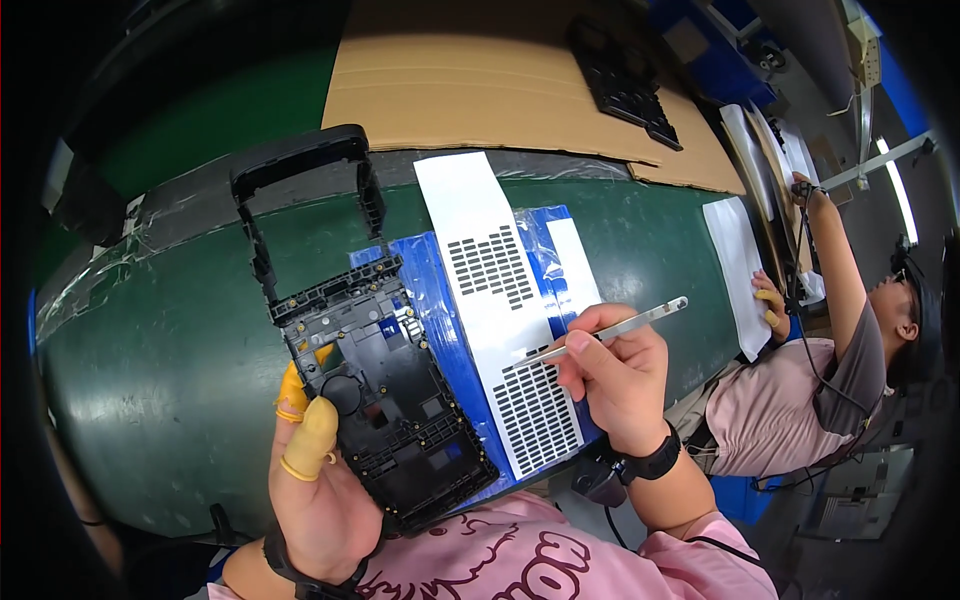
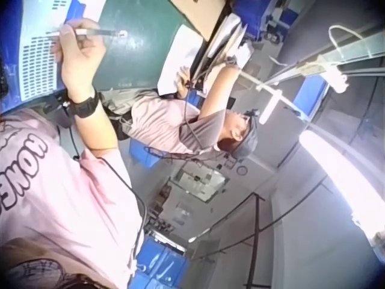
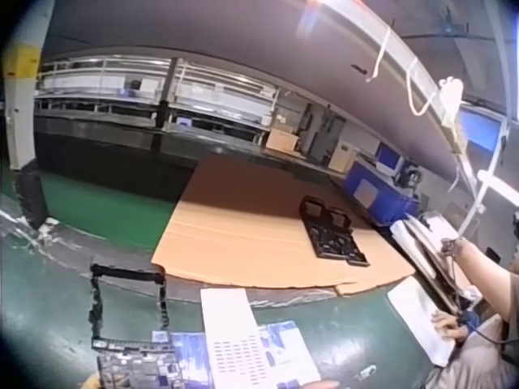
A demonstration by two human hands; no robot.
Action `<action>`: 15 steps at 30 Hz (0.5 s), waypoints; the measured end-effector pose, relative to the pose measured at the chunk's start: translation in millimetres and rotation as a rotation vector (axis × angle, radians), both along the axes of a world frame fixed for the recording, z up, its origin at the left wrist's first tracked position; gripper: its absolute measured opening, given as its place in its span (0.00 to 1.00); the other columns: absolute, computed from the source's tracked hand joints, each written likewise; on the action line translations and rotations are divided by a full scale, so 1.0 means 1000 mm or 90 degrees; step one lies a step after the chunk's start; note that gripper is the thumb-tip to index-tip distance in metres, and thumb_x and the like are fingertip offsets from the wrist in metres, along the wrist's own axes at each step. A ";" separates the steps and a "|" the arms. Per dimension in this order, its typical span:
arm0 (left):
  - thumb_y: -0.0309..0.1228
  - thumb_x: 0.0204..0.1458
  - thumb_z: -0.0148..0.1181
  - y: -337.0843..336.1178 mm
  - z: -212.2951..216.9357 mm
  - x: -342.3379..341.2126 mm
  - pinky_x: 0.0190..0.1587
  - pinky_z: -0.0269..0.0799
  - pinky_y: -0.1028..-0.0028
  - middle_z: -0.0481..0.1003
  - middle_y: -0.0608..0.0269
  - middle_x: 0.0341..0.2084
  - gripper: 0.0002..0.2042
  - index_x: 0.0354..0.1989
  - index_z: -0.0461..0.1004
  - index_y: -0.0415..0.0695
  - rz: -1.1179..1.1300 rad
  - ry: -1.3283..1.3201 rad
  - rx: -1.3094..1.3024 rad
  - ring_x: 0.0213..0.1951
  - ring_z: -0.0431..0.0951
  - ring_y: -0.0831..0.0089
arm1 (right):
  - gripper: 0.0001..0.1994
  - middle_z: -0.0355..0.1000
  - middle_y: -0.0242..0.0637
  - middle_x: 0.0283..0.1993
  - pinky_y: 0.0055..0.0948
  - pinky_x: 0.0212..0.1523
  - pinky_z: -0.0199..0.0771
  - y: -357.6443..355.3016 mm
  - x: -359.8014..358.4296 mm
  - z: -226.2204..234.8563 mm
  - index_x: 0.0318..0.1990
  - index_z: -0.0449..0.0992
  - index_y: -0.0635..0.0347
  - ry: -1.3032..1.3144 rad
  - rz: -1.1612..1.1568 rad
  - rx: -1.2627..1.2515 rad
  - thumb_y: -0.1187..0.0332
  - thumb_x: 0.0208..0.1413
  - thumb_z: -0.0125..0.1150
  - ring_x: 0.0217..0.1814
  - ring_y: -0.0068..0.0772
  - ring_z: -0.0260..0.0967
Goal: The recorder uses tweezers and a pen to inspect and mark black plastic assembly components on a factory production line.
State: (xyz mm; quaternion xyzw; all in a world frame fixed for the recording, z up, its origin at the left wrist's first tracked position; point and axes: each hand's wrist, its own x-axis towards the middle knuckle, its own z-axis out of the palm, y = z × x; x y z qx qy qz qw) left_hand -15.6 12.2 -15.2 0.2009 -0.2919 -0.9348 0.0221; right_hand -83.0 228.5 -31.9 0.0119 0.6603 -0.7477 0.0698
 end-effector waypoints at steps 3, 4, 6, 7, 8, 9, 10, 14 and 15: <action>0.31 0.50 0.50 0.000 0.001 0.000 0.53 0.63 0.66 0.66 0.59 0.48 0.21 0.54 0.58 0.42 0.002 -0.001 -0.005 0.49 0.67 0.67 | 0.06 0.70 0.39 0.23 0.13 0.18 0.63 -0.001 0.000 0.001 0.36 0.68 0.69 -0.001 -0.002 0.017 0.78 0.51 0.53 0.20 0.19 0.66; 0.31 0.50 0.50 0.000 0.001 0.000 0.52 0.63 0.66 0.66 0.59 0.48 0.21 0.54 0.58 0.42 0.006 -0.002 -0.004 0.49 0.67 0.67 | 0.06 0.70 0.39 0.23 0.13 0.18 0.63 -0.002 0.000 0.001 0.36 0.68 0.69 -0.001 0.002 0.016 0.78 0.51 0.53 0.20 0.19 0.66; 0.31 0.50 0.50 0.000 0.002 0.000 0.52 0.63 0.66 0.66 0.59 0.47 0.21 0.54 0.58 0.42 0.008 -0.001 0.006 0.49 0.67 0.67 | 0.06 0.70 0.39 0.23 0.14 0.17 0.63 -0.003 -0.001 0.001 0.37 0.68 0.69 -0.004 0.001 0.024 0.78 0.51 0.53 0.20 0.19 0.66; 0.31 0.51 0.50 -0.001 0.002 0.000 0.52 0.63 0.66 0.66 0.59 0.47 0.21 0.54 0.58 0.42 0.006 0.000 0.016 0.49 0.67 0.67 | 0.06 0.70 0.39 0.23 0.14 0.17 0.63 -0.003 -0.001 0.001 0.37 0.68 0.69 -0.005 0.004 0.024 0.78 0.51 0.53 0.20 0.19 0.66; 0.31 0.51 0.50 -0.001 0.001 -0.001 0.52 0.63 0.66 0.66 0.59 0.47 0.21 0.54 0.58 0.42 0.009 -0.002 0.017 0.49 0.67 0.67 | 0.06 0.70 0.39 0.23 0.13 0.17 0.62 -0.004 -0.001 0.001 0.37 0.68 0.69 -0.003 -0.005 0.028 0.78 0.51 0.53 0.19 0.19 0.66; 0.31 0.51 0.50 -0.001 -0.001 -0.001 0.52 0.63 0.66 0.66 0.59 0.47 0.21 0.54 0.58 0.42 0.009 0.002 0.027 0.49 0.67 0.67 | 0.06 0.70 0.39 0.23 0.13 0.17 0.61 -0.005 -0.001 0.001 0.37 0.68 0.69 -0.002 -0.013 0.032 0.78 0.51 0.53 0.19 0.19 0.65; 0.31 0.51 0.50 -0.001 -0.002 -0.002 0.52 0.63 0.66 0.66 0.59 0.48 0.21 0.54 0.58 0.42 0.010 0.005 0.036 0.49 0.67 0.67 | 0.06 0.70 0.39 0.23 0.13 0.17 0.61 -0.003 -0.001 0.002 0.37 0.68 0.69 -0.004 -0.010 0.033 0.78 0.51 0.53 0.19 0.19 0.65; 0.38 0.53 0.48 -0.002 0.001 0.002 0.53 0.62 0.64 0.65 0.59 0.49 0.23 0.56 0.57 0.43 -0.014 0.008 0.008 0.50 0.66 0.64 | 0.07 0.71 0.42 0.25 0.13 0.17 0.58 -0.001 0.003 0.016 0.38 0.67 0.68 -0.014 0.001 -0.018 0.79 0.50 0.52 0.18 0.18 0.62; 0.38 0.53 0.48 -0.002 0.000 0.002 0.53 0.62 0.64 0.65 0.59 0.49 0.23 0.56 0.57 0.43 -0.007 0.007 0.007 0.50 0.66 0.64 | 0.07 0.72 0.44 0.26 0.13 0.17 0.58 -0.001 0.005 0.021 0.38 0.67 0.68 0.003 0.002 -0.011 0.79 0.50 0.53 0.19 0.18 0.62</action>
